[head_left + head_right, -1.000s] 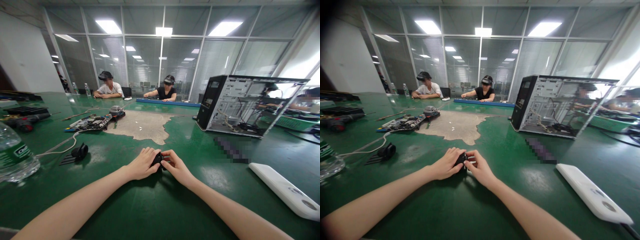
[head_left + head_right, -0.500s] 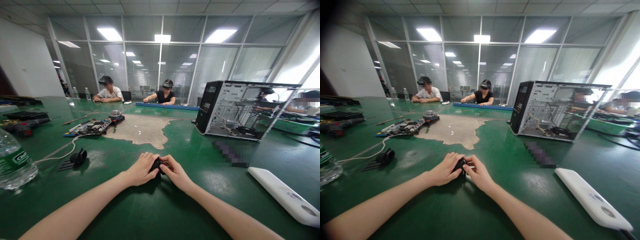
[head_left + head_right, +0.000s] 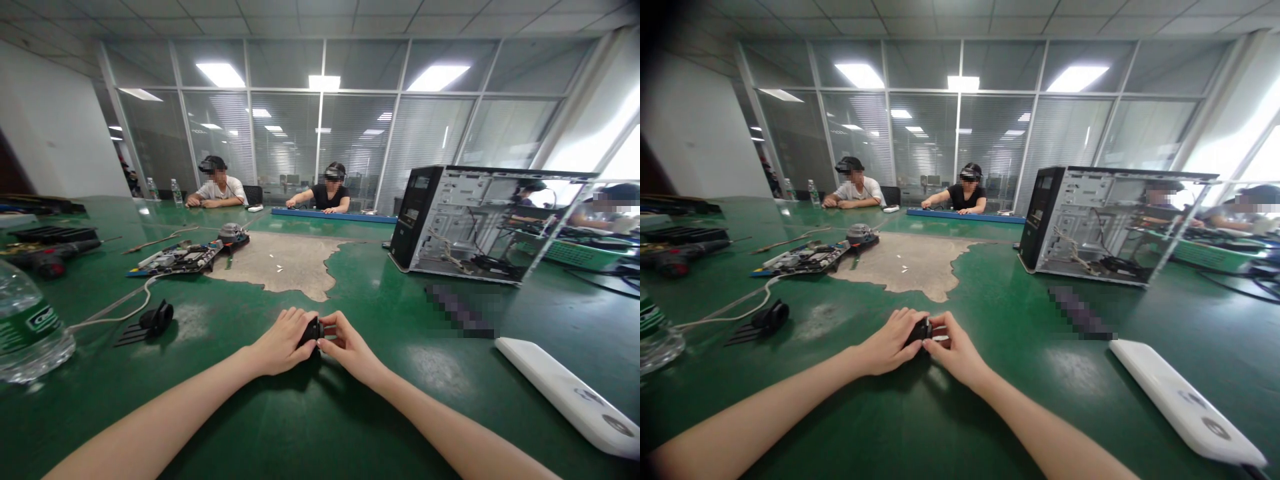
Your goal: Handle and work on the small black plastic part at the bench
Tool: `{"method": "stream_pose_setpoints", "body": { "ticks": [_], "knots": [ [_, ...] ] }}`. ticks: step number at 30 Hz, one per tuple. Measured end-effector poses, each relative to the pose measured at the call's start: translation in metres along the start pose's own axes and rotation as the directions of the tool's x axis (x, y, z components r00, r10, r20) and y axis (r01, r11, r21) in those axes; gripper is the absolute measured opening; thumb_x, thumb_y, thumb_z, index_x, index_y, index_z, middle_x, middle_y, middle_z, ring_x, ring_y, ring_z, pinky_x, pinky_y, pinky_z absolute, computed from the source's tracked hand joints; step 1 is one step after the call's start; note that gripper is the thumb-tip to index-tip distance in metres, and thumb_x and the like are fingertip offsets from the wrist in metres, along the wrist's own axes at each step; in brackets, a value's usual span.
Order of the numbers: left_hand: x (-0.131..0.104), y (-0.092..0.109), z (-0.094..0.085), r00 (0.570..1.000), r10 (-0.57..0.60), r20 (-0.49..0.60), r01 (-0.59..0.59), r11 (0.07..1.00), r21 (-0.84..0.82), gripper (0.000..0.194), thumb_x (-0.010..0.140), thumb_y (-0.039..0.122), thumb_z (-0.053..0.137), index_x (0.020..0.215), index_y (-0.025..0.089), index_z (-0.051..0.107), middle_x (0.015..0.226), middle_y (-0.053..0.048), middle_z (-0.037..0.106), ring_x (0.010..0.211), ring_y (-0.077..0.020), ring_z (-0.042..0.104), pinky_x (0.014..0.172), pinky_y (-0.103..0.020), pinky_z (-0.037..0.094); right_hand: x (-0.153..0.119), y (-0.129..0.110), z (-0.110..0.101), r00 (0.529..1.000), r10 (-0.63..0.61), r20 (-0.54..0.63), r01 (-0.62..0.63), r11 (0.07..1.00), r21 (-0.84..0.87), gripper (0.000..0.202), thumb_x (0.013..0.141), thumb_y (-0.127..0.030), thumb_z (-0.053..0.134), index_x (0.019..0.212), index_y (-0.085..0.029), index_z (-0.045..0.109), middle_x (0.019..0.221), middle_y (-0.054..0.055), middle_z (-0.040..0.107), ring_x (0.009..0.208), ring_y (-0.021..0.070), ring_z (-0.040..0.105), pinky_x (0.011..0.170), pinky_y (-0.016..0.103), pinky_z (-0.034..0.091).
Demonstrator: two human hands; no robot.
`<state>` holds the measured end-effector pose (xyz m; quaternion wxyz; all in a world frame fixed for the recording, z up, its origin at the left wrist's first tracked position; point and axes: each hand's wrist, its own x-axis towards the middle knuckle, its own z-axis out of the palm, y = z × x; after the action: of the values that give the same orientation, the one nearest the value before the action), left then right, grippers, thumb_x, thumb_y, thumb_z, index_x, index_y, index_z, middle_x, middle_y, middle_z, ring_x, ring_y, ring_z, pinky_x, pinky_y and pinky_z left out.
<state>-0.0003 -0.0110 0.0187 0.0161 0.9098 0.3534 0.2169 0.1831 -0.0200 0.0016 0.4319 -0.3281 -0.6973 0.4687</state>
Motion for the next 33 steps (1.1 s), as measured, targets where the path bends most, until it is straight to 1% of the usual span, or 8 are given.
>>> {"method": "stream_pose_setpoints", "body": {
  "ticks": [7,11,14,17,21,25,30,33],
  "knots": [
    [0.0011,-0.0011,0.0021,1.000,-0.003,0.002,0.003,1.000,-0.002,0.039,0.085,0.032,0.038,0.121,0.018,0.033,0.100,-0.008,0.049,0.089,-0.0227,0.041,0.082,-0.039,0.033,0.0007,0.0017,0.0000,0.999,-0.020,-0.038,0.021,1.000,0.018,0.018,0.078,-0.032,0.056,0.087,-0.021,0.046,0.091,0.001,0.052,0.094,0.0166,0.054,0.074,0.028,0.048],
    [0.0017,-0.0020,0.0030,1.000,-0.005,0.011,0.005,1.000,0.002,0.039,0.085,0.032,0.037,0.121,0.019,0.032,0.101,-0.008,0.048,0.089,-0.0228,0.041,0.082,-0.039,0.033,0.0028,0.0036,-0.0002,0.998,0.029,-0.064,-0.031,0.999,-0.026,0.025,0.077,-0.031,0.057,0.098,-0.021,0.047,0.100,0.004,0.053,0.091,0.0166,0.055,0.076,0.032,0.047],
    [0.0016,-0.0024,0.0029,1.000,-0.007,0.008,0.007,1.000,0.003,0.039,0.085,0.032,0.038,0.121,0.018,0.032,0.101,-0.008,0.048,0.089,-0.0229,0.041,0.081,-0.039,0.034,0.0024,0.0031,-0.0009,0.998,0.051,-0.037,-0.052,0.998,-0.027,0.026,0.077,-0.031,0.057,0.099,-0.020,0.047,0.099,0.004,0.053,0.088,0.0160,0.055,0.076,0.032,0.047],
    [0.0015,-0.0024,0.0026,1.000,0.002,0.014,-0.002,1.000,0.010,0.040,0.085,0.033,0.038,0.121,0.018,0.032,0.101,-0.008,0.048,0.088,-0.0231,0.041,0.081,-0.039,0.034,0.0006,0.0009,-0.0011,1.000,0.021,0.003,-0.021,1.000,0.021,0.024,0.075,-0.029,0.060,0.093,-0.021,0.047,0.093,0.002,0.053,0.089,0.0156,0.054,0.074,0.030,0.048],
    [0.0013,-0.0020,0.0019,1.000,-0.002,0.012,0.002,1.000,0.013,0.040,0.085,0.032,0.038,0.122,0.018,0.032,0.101,-0.008,0.048,0.089,-0.0232,0.041,0.081,-0.040,0.034,-0.0012,-0.0013,0.0000,1.000,0.013,-0.012,-0.012,0.999,0.043,0.019,0.077,-0.029,0.057,0.090,-0.021,0.046,0.090,0.001,0.052,0.087,0.0144,0.055,0.073,0.028,0.047],
    [0.0011,-0.0019,0.0017,1.000,-0.008,0.008,0.008,1.000,0.002,0.040,0.084,0.032,0.038,0.122,0.018,0.033,0.101,-0.008,0.049,0.089,-0.0231,0.042,0.082,-0.040,0.034,-0.0018,0.0002,0.0010,1.000,0.010,-0.025,-0.010,1.000,0.006,0.017,0.079,-0.029,0.054,0.093,-0.021,0.046,0.093,0.003,0.052,0.087,0.0149,0.055,0.072,0.029,0.047],
    [0.0014,-0.0029,0.0029,1.000,-0.006,0.009,0.006,1.000,0.004,0.041,0.085,0.032,0.037,0.123,0.018,0.031,0.103,-0.008,0.048,0.090,-0.0232,0.041,0.083,-0.040,0.033,-0.0014,0.0009,0.0005,0.998,0.033,-0.046,-0.035,0.998,-0.048,0.027,0.079,-0.028,0.054,0.104,-0.021,0.045,0.103,0.006,0.052,0.092,0.0168,0.054,0.076,0.033,0.048],
    [0.0015,-0.0031,0.0032,1.000,-0.004,0.012,0.004,1.000,0.009,0.040,0.085,0.032,0.037,0.123,0.019,0.031,0.102,-0.008,0.048,0.090,-0.0232,0.041,0.082,-0.040,0.034,-0.0010,0.0001,-0.0004,1.000,0.025,-0.014,-0.025,1.000,-0.015,0.026,0.077,-0.029,0.057,0.099,-0.020,0.046,0.099,0.005,0.053,0.092,0.0171,0.054,0.077,0.032,0.048]
  ]
}}
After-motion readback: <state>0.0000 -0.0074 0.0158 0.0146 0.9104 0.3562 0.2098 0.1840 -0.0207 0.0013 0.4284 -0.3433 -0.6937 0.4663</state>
